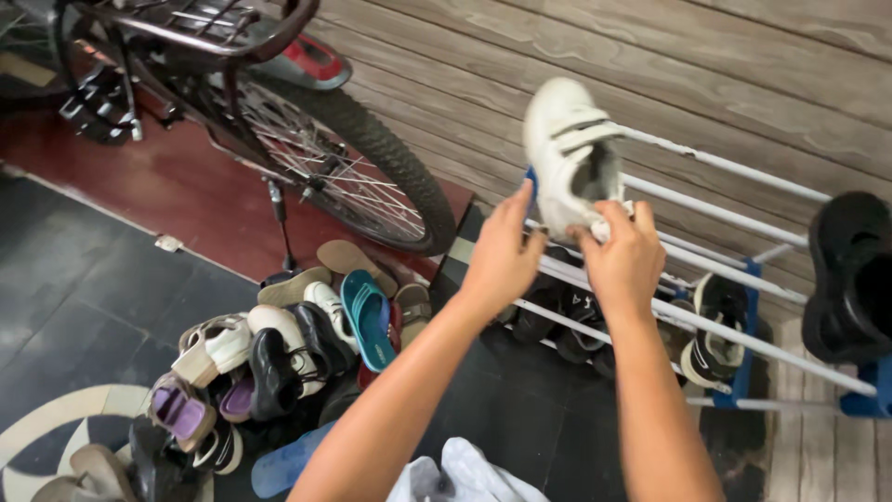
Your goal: The person sits on the floor and wipes various shoes with a white cloth. They handle multiple pairs including black boots, white sneakers, and sandals, wiping the exterior surfaces and placing them on a nearby drying rack.
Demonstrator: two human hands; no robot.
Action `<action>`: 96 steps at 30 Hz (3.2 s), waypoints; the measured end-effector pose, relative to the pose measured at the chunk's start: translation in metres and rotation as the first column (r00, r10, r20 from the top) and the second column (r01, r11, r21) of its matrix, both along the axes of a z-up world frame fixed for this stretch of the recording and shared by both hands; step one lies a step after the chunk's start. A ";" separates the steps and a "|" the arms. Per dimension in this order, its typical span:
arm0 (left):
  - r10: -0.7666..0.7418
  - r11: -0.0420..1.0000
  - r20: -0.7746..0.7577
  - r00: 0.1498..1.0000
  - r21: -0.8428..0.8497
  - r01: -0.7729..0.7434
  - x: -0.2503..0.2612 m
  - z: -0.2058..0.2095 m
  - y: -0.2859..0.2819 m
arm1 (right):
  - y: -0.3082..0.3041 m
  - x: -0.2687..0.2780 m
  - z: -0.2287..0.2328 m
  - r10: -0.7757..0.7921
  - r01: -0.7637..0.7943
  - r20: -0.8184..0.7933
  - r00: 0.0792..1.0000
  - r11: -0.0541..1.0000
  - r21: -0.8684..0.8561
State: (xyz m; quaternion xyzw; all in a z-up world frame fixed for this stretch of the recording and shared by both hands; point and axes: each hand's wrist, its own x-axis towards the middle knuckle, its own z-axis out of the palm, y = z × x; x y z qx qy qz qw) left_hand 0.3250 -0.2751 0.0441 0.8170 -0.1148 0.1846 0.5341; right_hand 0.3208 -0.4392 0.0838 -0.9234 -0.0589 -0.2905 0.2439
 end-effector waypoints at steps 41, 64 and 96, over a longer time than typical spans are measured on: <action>0.801 0.501 -0.584 0.133 0.533 -0.682 -0.235 -0.415 0.417 | 0.399 -0.129 -0.320 0.733 -0.343 -0.497 0.465 0.666 0.662; 0.852 0.520 -0.392 0.348 0.559 -0.646 -0.291 -0.428 0.426 | 0.392 -0.098 -0.405 0.724 -0.264 -0.533 0.437 0.670 0.694; 0.733 0.484 -0.121 0.669 0.784 -0.389 -0.188 -0.392 0.362 | 0.306 -0.094 -0.353 0.697 -0.390 -0.525 0.489 0.713 0.583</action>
